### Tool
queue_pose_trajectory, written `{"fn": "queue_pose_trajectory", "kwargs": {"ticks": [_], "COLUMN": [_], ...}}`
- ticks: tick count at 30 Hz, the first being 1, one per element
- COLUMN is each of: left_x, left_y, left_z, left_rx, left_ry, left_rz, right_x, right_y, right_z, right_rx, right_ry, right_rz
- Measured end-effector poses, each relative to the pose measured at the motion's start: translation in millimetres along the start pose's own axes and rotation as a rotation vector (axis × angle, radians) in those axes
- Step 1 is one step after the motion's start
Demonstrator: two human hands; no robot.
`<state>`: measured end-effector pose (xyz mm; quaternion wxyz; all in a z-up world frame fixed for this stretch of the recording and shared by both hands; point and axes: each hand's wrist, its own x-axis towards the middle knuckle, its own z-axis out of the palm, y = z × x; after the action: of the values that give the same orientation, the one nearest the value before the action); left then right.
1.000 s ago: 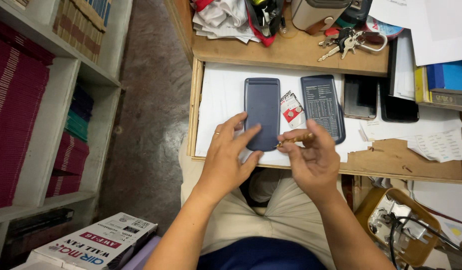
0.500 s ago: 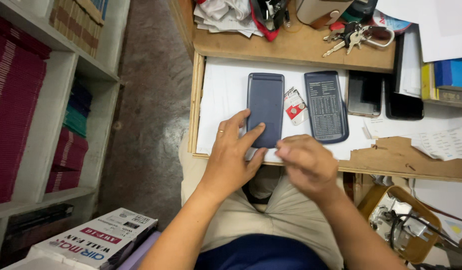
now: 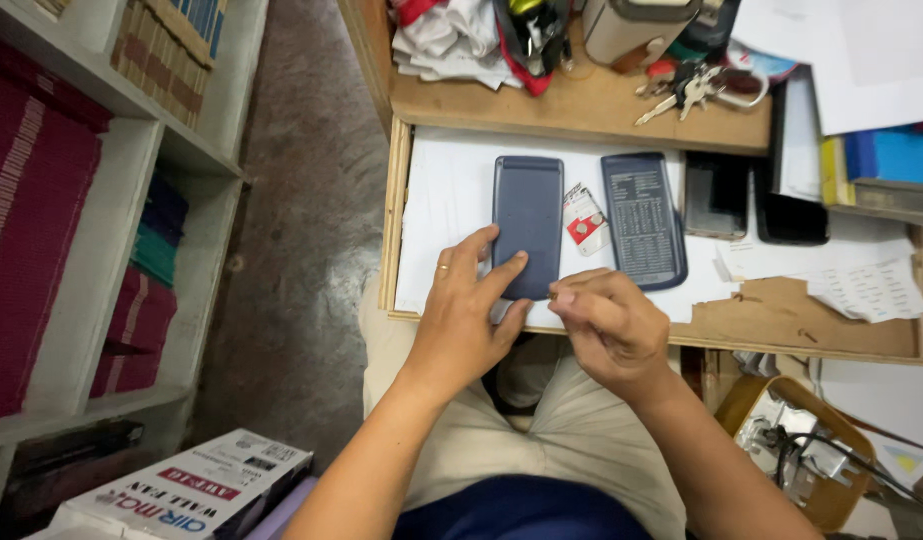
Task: The person disassembles a calculator by removing the outer casing, then uses tweezers and a marker to manipulate and mark internal wiring and components.
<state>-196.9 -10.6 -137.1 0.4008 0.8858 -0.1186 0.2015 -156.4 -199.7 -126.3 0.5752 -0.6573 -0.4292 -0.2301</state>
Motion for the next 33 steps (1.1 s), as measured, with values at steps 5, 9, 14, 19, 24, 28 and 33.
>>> {"fn": "queue_pose_trajectory", "kwargs": {"ticks": [5, 9, 14, 19, 24, 28, 33], "left_x": [-0.6, -0.5, 1.4, -0.7, 4.6, 6.2, 6.7], "left_y": [2.2, 0.5, 5.2, 1.2, 5.8, 10.3, 12.2], "left_z": [-0.3, 1.3, -1.7, 0.0, -2.7, -3.0, -3.1], "left_rx": [0.011, 0.006, 0.014, 0.018, 0.015, 0.028, 0.018], "left_ry": [-0.004, -0.005, -0.018, 0.001, -0.002, -0.011, -0.024], "left_rz": [-0.004, -0.021, -0.037, -0.033, -0.022, -0.035, -0.079], "right_x": [3.6, 11.8, -1.7, 5.2, 4.2, -5.3, 1.6], "right_y": [-5.7, -15.0, -4.4, -12.4, -1.4, 10.4, 1.8], "right_z": [-0.7, 2.9, 0.7, -11.1, -30.8, -43.0, -39.2], "right_rx": [-0.009, -0.023, -0.003, 0.062, 0.647, 0.682, 0.577], "right_ry": [-0.028, -0.058, 0.024, 0.443, 0.793, 0.818, 0.75], "right_rz": [0.01, 0.066, 0.195, 0.592, 0.869, 0.854, 0.768]}}
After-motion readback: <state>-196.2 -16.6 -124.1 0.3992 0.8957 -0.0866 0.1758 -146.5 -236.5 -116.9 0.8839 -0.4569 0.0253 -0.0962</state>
